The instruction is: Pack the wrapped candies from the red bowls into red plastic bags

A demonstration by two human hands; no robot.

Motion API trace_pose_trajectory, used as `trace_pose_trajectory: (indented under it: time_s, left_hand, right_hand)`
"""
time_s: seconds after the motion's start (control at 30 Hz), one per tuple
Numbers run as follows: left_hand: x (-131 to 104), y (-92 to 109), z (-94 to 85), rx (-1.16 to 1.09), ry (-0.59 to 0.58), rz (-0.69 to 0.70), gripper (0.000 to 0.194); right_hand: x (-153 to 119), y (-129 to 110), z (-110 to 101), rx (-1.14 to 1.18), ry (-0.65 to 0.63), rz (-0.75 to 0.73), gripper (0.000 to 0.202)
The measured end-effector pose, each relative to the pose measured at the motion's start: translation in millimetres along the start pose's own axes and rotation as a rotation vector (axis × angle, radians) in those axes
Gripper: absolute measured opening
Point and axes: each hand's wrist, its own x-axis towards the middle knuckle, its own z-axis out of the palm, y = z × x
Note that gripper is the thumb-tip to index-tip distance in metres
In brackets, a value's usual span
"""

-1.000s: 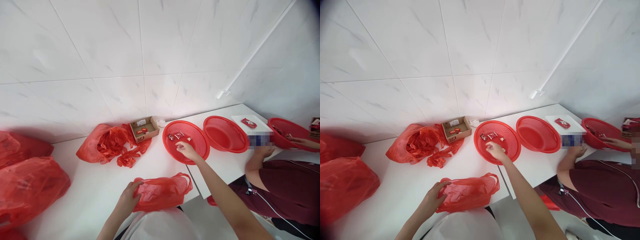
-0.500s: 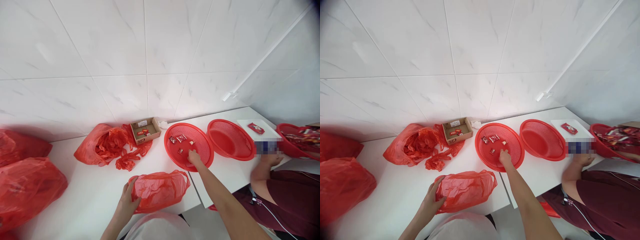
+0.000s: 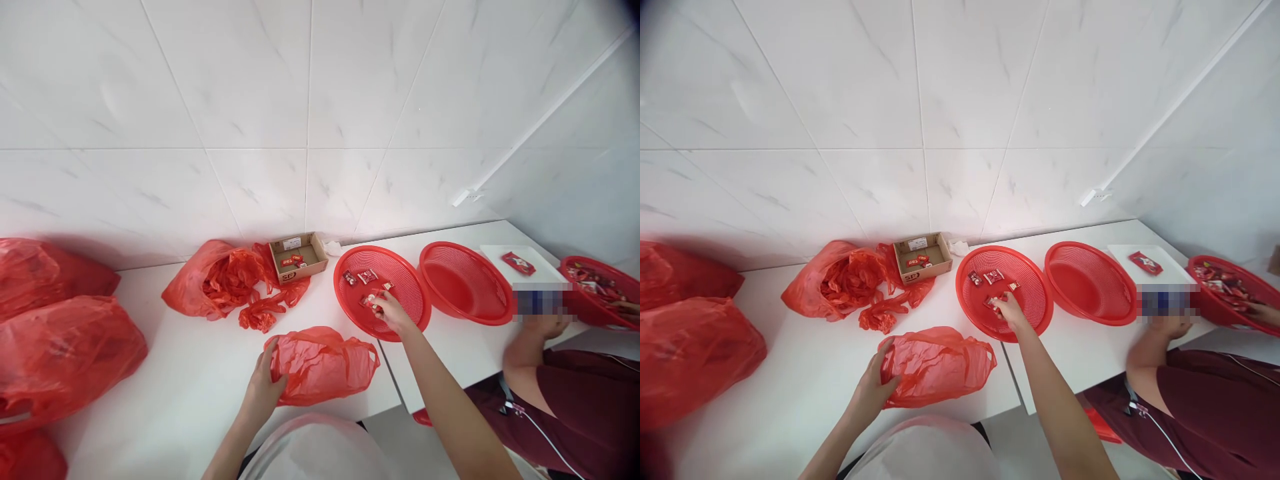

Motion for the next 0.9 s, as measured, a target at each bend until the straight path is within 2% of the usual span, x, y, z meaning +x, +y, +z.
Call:
trace_pose_trajectory:
  time_s: [0.07, 0.2, 0.3, 0.4, 0.53, 0.63, 0.7, 0.8, 0.83, 0.9]
  left_hand:
    - [1, -2, -0.4, -0.007, -0.008, -0.023, 0.074]
    - [1, 0, 1.0, -0.092, -0.076, -0.106, 0.08]
    - [-1, 6, 1.6, -0.167, -0.118, -0.137, 0.084]
    - [-5, 12, 0.2, -0.243, -0.144, -0.16, 0.086]
    - [-10, 17, -3.1, -0.333, -0.158, -0.178, 0.087]
    - [-11, 18, -5.5, -0.377, -0.159, -0.194, 0.087]
    - [-12, 19, -7.4, -0.397, -0.148, -0.196, 0.087]
    - [-15, 21, -11.2, -0.459, -0.13, -0.17, 0.084]
    - [-16, 23, -12.6, -0.499, -0.125, -0.154, 0.083]
    - [-19, 28, -15.5, -0.584, -0.123, -0.127, 0.082]
  right_hand:
    - [-21, -16, 3, 0.205, -0.126, -0.035, 0.023]
    - [-70, -38, 23, 0.656, -0.475, -0.045, 0.029]
    - [-99, -43, 46, 0.706, -0.67, -0.011, 0.041]
    - [-118, -44, 68, 0.669, -0.778, 0.011, 0.04]
    - [-133, -48, 81, 0.619, -0.781, 0.018, 0.032]
    - [-141, -55, 80, 0.557, -0.74, -0.054, 0.03]
    - [-146, -58, 79, 0.49, -0.672, -0.169, 0.025]
    - [-153, -61, 80, 0.42, -0.546, -0.42, 0.007]
    - [-156, -62, 80, 0.403, -0.496, -0.509, 0.006]
    - [-160, -63, 82, 0.345, -0.39, -0.676, 0.017]
